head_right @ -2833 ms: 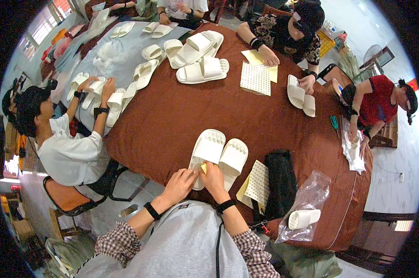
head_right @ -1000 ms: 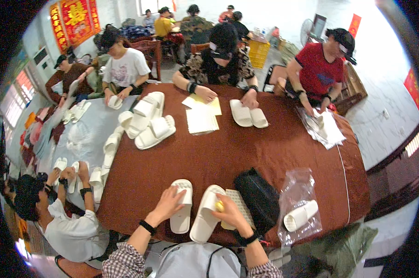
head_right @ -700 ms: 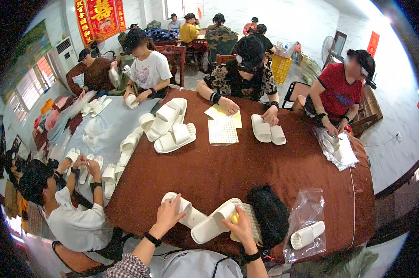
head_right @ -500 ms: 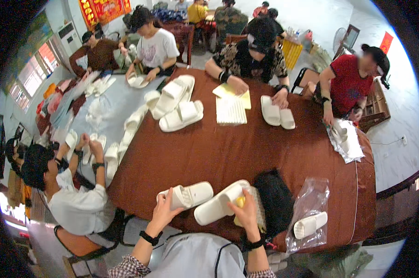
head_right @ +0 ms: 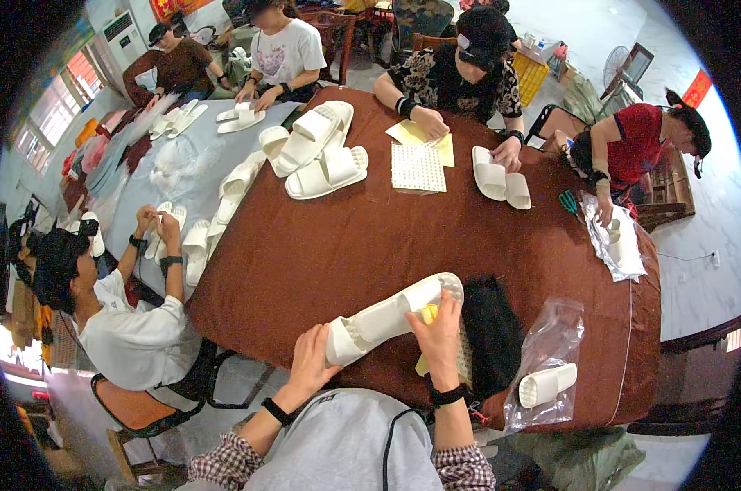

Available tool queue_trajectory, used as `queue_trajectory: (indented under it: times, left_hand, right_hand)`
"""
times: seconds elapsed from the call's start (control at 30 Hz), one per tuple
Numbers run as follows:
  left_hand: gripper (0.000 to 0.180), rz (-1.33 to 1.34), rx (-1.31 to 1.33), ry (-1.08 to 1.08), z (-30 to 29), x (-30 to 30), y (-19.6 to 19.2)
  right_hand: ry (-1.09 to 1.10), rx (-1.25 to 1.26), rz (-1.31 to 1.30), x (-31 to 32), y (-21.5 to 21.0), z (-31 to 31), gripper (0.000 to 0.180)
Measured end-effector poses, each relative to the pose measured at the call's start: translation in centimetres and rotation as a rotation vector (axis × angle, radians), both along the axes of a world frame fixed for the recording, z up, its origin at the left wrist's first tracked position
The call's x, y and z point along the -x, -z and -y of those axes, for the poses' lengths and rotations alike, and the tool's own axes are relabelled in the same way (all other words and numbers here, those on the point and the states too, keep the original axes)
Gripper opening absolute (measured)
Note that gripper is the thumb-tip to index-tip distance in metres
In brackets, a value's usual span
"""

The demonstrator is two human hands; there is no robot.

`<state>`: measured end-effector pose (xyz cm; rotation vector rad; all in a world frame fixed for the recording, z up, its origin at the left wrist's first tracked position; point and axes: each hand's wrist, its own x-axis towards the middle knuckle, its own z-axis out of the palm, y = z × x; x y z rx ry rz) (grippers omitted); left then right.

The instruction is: Placing yellow labels onto white slippers and organizing them into bags.

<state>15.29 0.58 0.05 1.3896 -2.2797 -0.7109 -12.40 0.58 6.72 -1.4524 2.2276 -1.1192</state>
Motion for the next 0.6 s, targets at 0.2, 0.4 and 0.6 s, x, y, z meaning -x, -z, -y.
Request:
queue_trajectory:
  times: [0.2, 0.4, 0.6]
  left_hand:
    - [0.100, -0.006, 0.028, 0.044, 0.1, 0.6, -0.2]
    - [0.100, 0.025, 0.020, 0.034, 0.2, 0.8, -0.6]
    - [0.100, 0.065, 0.030, 0.058, 0.5, 0.6, -0.8]
  right_hand:
    - [-0.092, -0.229, -0.148, -2.6, -0.2, 1.1, 0.082]
    - [-0.294, -0.362, -0.170, -6.1, 0.1, 0.3, 0.069]
    - [-0.390, -0.282, -0.120, -3.8, 3.8, 1.3, 0.068]
